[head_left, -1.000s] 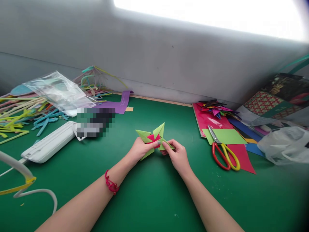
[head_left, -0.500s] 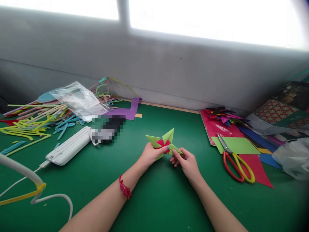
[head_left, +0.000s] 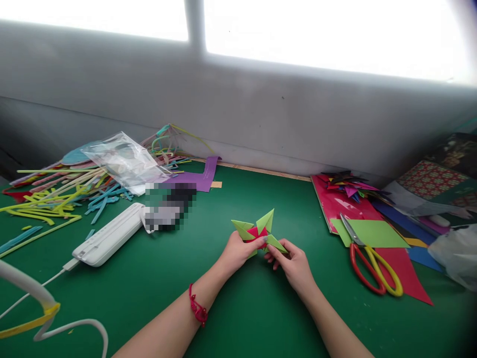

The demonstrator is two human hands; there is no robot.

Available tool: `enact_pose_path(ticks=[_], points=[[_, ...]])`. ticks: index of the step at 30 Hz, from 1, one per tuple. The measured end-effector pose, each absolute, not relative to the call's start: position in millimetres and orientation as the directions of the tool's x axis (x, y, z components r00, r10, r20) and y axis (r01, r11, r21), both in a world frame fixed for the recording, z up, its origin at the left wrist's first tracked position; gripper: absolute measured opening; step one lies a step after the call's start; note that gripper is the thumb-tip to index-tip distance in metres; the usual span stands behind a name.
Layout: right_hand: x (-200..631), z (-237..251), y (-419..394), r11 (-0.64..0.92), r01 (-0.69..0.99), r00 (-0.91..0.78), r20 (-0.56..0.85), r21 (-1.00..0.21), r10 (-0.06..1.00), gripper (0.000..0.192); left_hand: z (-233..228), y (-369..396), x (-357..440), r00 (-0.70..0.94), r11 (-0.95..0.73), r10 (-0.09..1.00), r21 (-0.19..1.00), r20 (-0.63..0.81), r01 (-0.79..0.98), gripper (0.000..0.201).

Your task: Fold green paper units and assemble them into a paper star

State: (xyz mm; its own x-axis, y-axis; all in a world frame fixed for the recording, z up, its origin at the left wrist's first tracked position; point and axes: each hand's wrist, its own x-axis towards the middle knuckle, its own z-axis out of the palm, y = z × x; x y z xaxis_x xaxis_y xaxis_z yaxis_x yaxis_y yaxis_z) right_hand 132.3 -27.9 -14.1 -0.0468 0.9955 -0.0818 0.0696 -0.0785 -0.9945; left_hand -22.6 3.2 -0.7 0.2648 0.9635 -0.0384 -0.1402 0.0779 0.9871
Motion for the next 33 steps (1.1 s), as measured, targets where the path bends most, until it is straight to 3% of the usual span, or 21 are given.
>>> enact_pose_path(ticks=[22, 33], points=[[131, -6, -28, -0.121, 0.062, -0.051, -0.125, -0.991, 0.991, 0.033, 2, 1, -23, 0.245, 0.087, 0.967, 0.993, -0.065, -0.079, 0.026], [132, -14, -28, -0.104, 0.079, -0.064, -0.11, -0.991, 0.992, 0.027, 3, 2, -23, 0.251, 0.156, 0.959, 0.985, -0.133, -0.073, 0.026]])
